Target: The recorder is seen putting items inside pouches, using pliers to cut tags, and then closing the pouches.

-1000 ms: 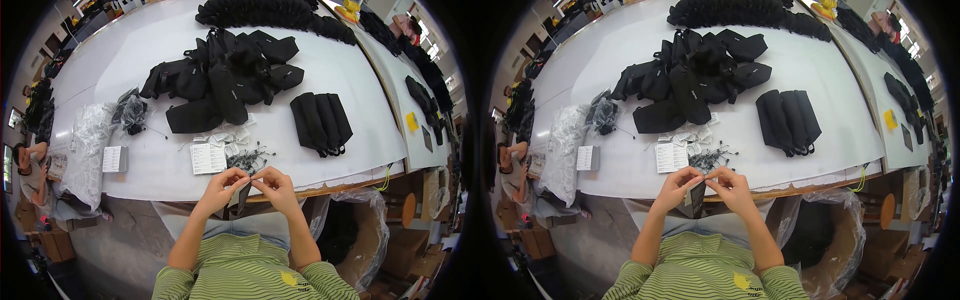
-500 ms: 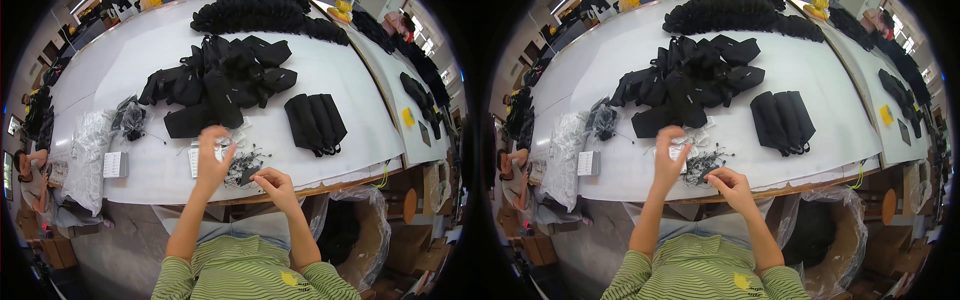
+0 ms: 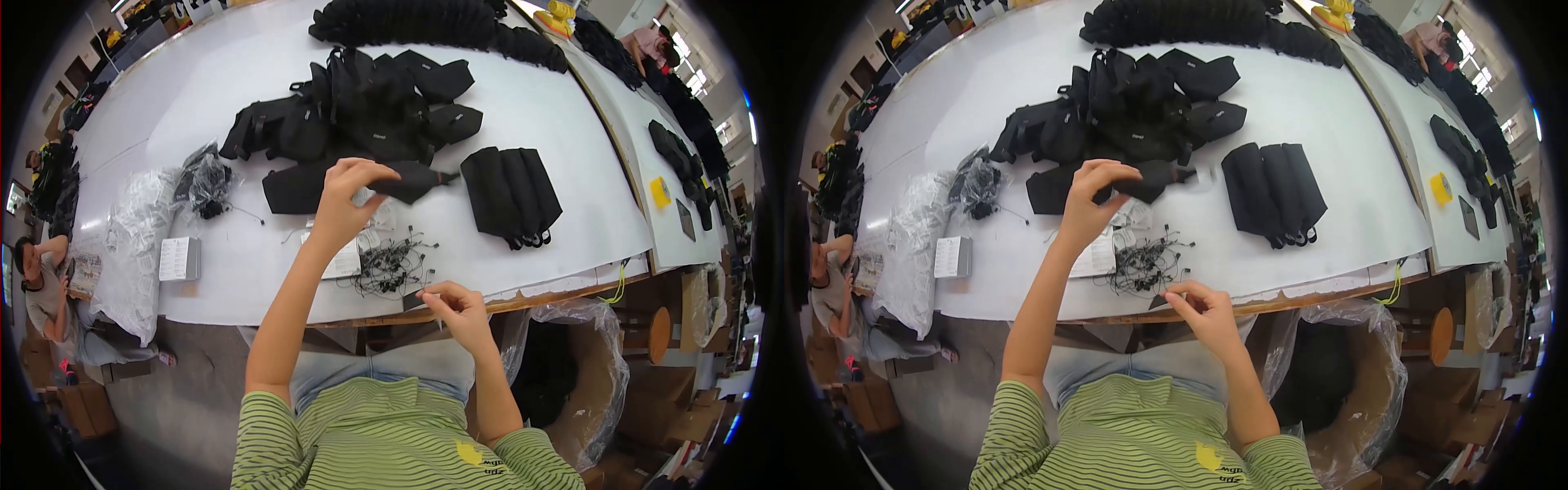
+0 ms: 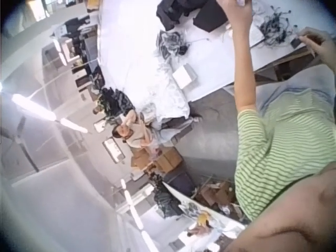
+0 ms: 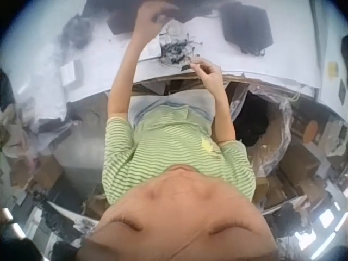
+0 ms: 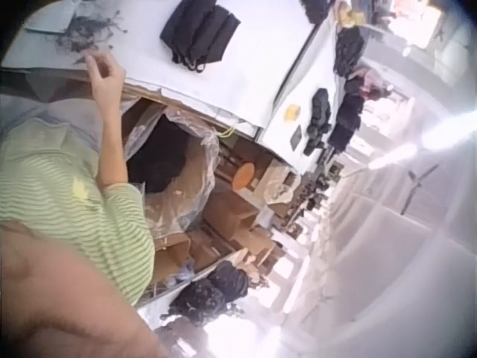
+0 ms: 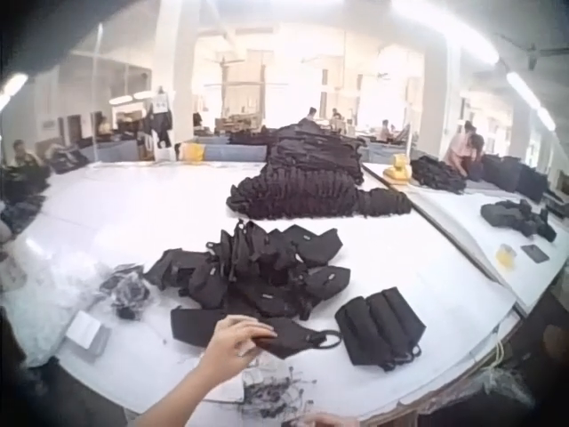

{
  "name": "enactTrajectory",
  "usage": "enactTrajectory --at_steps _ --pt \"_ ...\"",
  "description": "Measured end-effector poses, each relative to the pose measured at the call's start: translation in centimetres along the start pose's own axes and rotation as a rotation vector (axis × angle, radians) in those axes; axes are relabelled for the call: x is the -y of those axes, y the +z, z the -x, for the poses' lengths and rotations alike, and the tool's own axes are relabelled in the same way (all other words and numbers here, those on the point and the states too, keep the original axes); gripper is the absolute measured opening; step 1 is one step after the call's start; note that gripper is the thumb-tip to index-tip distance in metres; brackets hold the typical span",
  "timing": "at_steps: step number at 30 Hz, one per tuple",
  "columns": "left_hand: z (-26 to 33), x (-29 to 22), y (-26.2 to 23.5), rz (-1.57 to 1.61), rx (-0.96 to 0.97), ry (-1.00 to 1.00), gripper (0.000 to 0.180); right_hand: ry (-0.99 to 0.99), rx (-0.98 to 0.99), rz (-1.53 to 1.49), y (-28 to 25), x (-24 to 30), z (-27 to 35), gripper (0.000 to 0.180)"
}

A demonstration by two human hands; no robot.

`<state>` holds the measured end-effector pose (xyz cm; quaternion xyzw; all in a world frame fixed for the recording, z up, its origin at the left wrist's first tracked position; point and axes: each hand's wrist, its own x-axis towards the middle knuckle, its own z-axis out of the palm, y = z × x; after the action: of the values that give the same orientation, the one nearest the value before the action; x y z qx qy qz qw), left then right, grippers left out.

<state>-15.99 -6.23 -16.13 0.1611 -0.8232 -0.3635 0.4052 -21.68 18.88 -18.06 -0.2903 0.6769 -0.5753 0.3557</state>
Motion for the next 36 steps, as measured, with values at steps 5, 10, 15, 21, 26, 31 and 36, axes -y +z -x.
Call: enactTrajectory --at_steps 5,10,15,21,26,31,36 --pt "4.9 1.4 -1.0 -0.227 0.463 0.103 0.037 0.008 -0.057 0.170 -1.2 -0.3 0.6 0.012" --pt "9.9 -1.9 3.2 -0.284 0.443 0.122 0.035 0.015 -0.113 0.226 -1.4 0.0 0.5 0.012" --pt "10.8 -2.6 5.3 -0.405 0.278 0.145 0.027 0.011 -0.237 0.263 -1.7 -0.1 0.1 0.011" --pt "12.7 -5.8 2.4 -0.260 0.029 -0.206 0.018 -0.075 -0.220 0.416 0.6 0.5 -1.3 0.009" --pt "13.3 -6.7 0.2 -0.080 0.003 -0.490 0.013 -0.207 -0.060 0.498 3.7 1.1 -1.5 0.011" --pt "13.6 -5.9 -0.4 0.016 -0.001 -0.483 0.016 -0.426 -0.045 0.618 3.9 1.2 -1.5 0.009" --pt "13.4 -6.4 -0.7 0.238 -0.125 -0.540 0.010 -0.253 -0.080 0.274 3.8 0.9 -1.4 0.009"
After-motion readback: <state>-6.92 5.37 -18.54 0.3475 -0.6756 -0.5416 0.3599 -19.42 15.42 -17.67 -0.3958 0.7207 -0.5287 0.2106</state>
